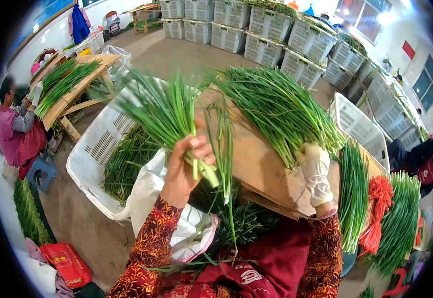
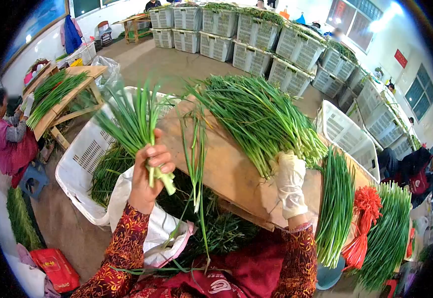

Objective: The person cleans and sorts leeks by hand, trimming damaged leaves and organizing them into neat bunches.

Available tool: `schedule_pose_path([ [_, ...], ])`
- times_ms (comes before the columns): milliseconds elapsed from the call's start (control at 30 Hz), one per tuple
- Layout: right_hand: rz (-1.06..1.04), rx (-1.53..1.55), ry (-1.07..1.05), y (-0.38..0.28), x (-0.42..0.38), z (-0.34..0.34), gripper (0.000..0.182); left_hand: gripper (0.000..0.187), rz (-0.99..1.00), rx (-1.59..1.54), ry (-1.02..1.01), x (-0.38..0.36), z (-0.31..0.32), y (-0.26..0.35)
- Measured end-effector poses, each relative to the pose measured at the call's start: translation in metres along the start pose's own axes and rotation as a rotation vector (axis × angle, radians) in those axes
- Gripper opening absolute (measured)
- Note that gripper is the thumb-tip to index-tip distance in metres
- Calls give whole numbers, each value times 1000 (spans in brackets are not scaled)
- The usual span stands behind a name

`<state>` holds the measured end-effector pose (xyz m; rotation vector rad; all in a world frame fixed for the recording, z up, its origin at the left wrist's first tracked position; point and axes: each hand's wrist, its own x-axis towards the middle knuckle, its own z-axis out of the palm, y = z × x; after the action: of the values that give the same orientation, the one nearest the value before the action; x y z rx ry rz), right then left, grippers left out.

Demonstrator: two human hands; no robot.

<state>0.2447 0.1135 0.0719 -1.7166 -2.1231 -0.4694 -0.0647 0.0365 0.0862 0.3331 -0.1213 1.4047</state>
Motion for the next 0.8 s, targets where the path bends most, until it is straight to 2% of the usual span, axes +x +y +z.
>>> schedule_pose_path([
  [33,-18,-26,1,1,-1,4,15,40,11,14,37,2,2,-7],
  [100,-29,-117,-8,0,-1,11,17,41,-117,120,178,-2,-11,-28],
  [200,-54,-165,-106,-20,-3,-7,20,35,-270,185,283,-18,-30,-63],
  [267,127,438,-141,-50,-22,-44,20,28,-333,205,330,-24,-42,-78],
  [367,203,757,-313,-79,-58,-65,18,27,-328,337,497,-32,-57,-95],
  [433,264,850,-344,-94,-75,-65,19,25,-364,326,540,-34,-53,-97],
  [500,258,917,-382,-97,-88,-52,16,24,-419,315,445,-36,-56,-98],
  [600,298,967,-351,-103,-99,-42,14,23,-376,366,430,-37,-59,-100],
  [667,231,954,-233,-104,-104,-34,13,24,-372,365,421,-37,-60,-100],
  [767,171,895,-206,-102,-105,-31,15,25,-379,339,362,-35,-56,-101],
  [800,355,1208,-243,-106,-105,-40,18,26,-340,354,335,-35,-54,-102],
])
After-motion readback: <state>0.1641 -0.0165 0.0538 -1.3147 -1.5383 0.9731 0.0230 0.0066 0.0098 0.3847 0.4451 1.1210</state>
